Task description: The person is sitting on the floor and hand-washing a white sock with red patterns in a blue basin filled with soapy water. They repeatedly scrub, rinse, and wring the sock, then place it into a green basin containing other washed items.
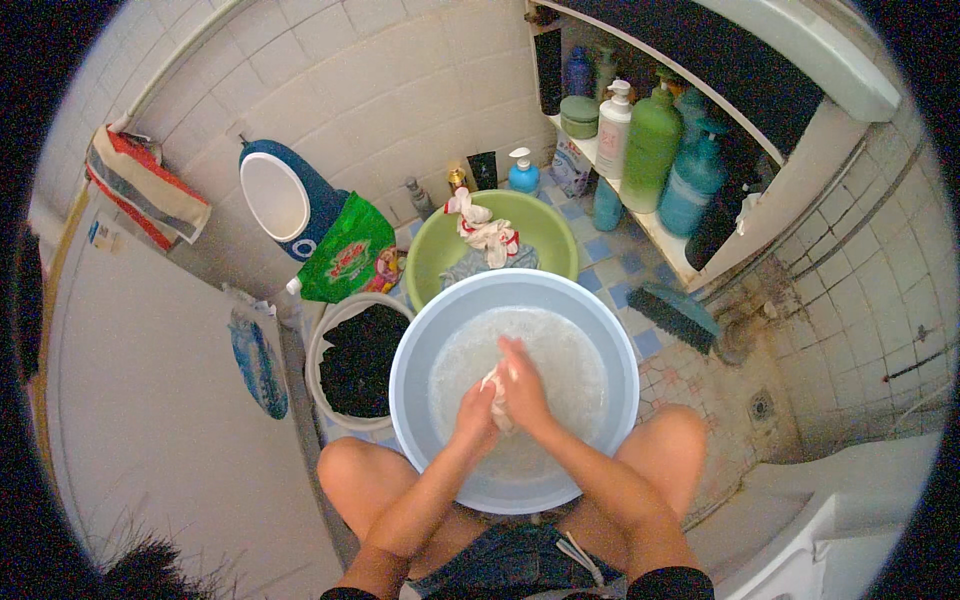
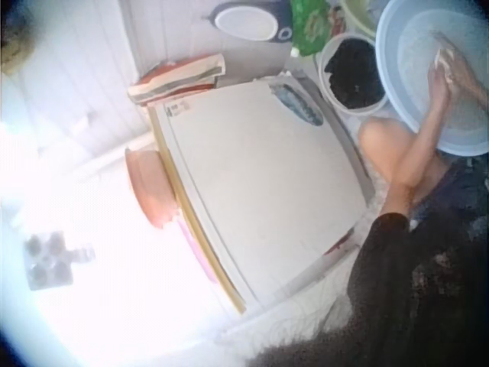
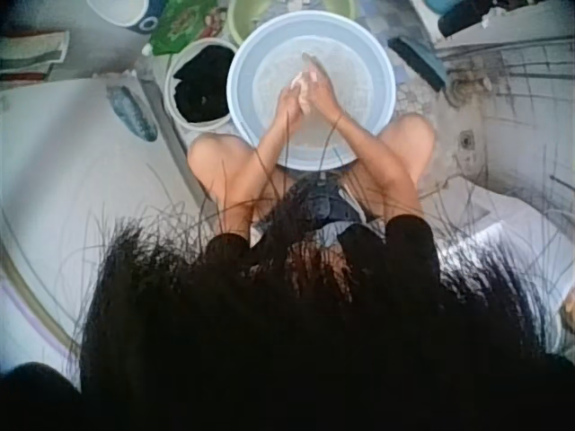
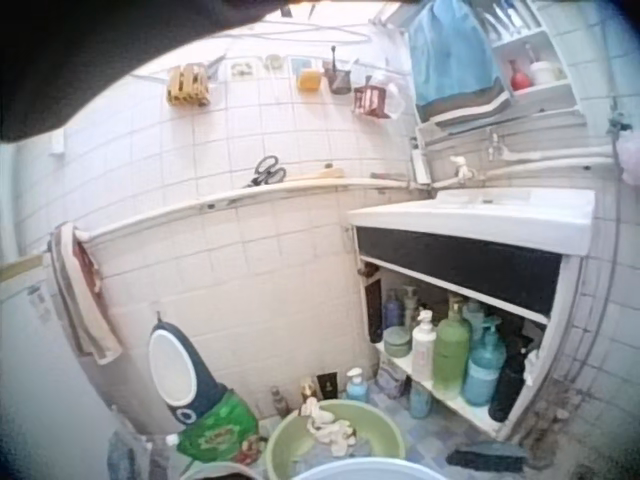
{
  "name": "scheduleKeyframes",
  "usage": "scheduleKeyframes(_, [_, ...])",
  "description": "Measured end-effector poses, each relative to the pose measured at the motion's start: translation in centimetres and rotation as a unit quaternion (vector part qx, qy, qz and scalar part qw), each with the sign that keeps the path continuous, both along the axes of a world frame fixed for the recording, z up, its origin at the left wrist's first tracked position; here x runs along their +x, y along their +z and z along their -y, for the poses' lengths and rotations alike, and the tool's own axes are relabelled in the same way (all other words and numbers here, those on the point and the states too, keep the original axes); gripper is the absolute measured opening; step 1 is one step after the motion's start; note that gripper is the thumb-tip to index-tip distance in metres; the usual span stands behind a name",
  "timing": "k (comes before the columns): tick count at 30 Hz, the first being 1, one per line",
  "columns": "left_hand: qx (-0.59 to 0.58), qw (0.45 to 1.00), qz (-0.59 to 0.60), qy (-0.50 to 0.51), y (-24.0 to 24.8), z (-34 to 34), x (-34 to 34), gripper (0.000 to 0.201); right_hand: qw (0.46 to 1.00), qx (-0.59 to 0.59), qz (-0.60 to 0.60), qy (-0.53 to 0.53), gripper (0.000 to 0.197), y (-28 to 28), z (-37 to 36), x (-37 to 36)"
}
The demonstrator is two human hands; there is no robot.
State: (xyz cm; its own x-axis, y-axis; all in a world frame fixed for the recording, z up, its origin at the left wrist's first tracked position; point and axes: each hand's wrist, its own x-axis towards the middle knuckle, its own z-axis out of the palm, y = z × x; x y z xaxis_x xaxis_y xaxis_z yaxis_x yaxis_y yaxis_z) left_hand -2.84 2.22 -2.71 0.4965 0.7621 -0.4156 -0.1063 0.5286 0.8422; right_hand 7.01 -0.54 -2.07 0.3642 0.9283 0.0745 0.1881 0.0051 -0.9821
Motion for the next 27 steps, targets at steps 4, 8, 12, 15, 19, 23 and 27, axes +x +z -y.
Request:
scheduleKeyframes(4, [-0.183, 0.958, 0.165, 0.149, -1.9, -2.6, -1.1, 0.033, 0.985, 0.057, 0.122, 0.108, 0.044, 1.8, 1.9, -3.9])
scheduleKeyframes(8, [-0.129, 0.988, 0.075, 0.036, -0.5, -1.4, -0.5, 0.033, 0.998, 0.024, 0.043, 0.04, 0.042, -0.2, 0.8, -2.1])
scheduleKeyframes(12, [-0.082, 0.994, 0.065, 0.024, -0.2, 0.0, -0.2, 0.032, 0.997, -0.049, 0.04, -0.049, 0.041, -1.7, -1.0, 1.6])
scheduleKeyframes(15, [-0.077, 0.993, 0.056, 0.071, -0.4, -1.2, -0.6, 0.033, 0.997, 0.022, 0.066, 0.039, 0.039, -0.8, 0.6, -2.0])
scheduleKeyframes(19, [-0.188, 0.959, 0.146, 0.156, -1.6, -2.6, -1.9, 0.033, 0.98, 0.037, 0.167, 0.102, 0.038, 2.8, 2.2, -4.7])
scheduleKeyframes(23, [-0.121, 0.987, 0.095, 0.053, 0.4, -0.3, -0.9, 0.035, 0.999, -0.014, 0.03, -0.006, 0.039, -1.5, -0.7, 0.4])
scheduleKeyframes(27, [-0.072, 0.993, 0.081, 0.037, -0.4, -0.6, -1.1, 0.036, 0.997, -0.007, 0.068, 0.025, 0.041, -0.4, -0.3, 0.0])
